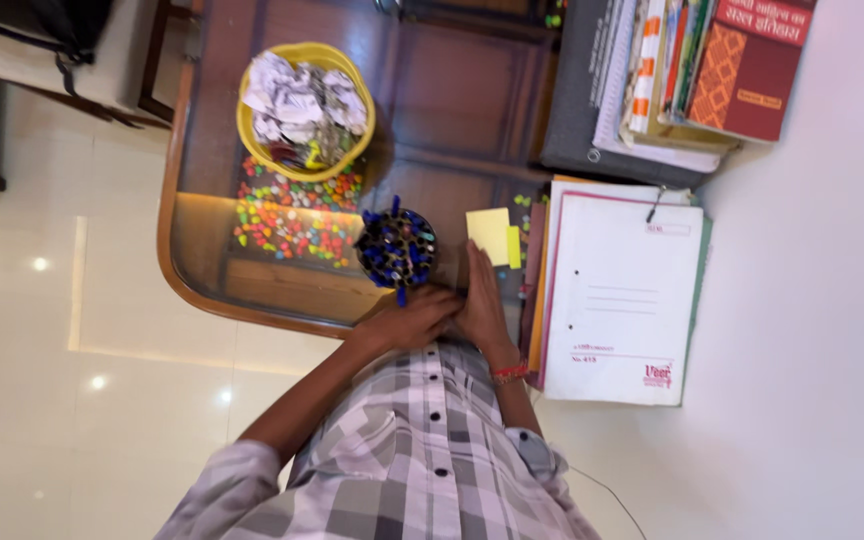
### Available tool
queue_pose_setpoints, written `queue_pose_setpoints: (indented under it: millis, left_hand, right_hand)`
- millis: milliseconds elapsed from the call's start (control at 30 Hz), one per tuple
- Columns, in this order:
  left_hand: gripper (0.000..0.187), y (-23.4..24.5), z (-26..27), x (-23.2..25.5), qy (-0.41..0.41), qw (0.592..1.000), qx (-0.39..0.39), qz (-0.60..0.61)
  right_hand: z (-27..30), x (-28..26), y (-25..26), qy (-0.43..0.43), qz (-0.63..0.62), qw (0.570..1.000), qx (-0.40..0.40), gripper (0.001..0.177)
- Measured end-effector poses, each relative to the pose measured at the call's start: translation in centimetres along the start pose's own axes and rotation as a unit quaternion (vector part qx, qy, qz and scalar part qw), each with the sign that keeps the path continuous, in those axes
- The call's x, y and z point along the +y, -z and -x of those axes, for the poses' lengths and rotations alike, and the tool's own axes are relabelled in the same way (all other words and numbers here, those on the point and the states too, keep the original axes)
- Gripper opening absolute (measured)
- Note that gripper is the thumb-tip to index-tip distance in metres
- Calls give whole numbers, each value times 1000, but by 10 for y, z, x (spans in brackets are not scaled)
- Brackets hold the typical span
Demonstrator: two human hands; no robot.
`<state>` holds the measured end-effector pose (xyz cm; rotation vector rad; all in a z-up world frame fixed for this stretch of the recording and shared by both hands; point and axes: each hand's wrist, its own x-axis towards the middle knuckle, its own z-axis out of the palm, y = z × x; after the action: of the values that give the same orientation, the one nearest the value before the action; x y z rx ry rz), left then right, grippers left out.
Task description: The person organizes a cluttered desk by stacking papers, notebooks, and books, and placing pens into a pen holder. They also move a laptop bag and a monitor to clear space.
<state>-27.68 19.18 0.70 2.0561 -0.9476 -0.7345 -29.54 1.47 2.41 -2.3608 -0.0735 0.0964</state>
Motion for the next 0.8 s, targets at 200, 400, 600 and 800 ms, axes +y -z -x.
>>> queue_pose_setpoints:
  millis: [200,400,600,800]
  left_hand:
    - [47,76,107,-37,146,970,-188,44]
    - [81,96,139,-74,239,958,83,132]
    - [112,86,135,-84,63,968,207,125]
    - [136,96,175,-85,216,879,399,144]
  right_hand:
    - [-1,-55,-30,-50,-122,991,-29,137]
    - [-10,-80,-71,-54,-207,974,80,130]
    - [-13,-90,-94,11,-220,975,25,105]
    - [-55,-108,-86,68,-111,990,-55,58]
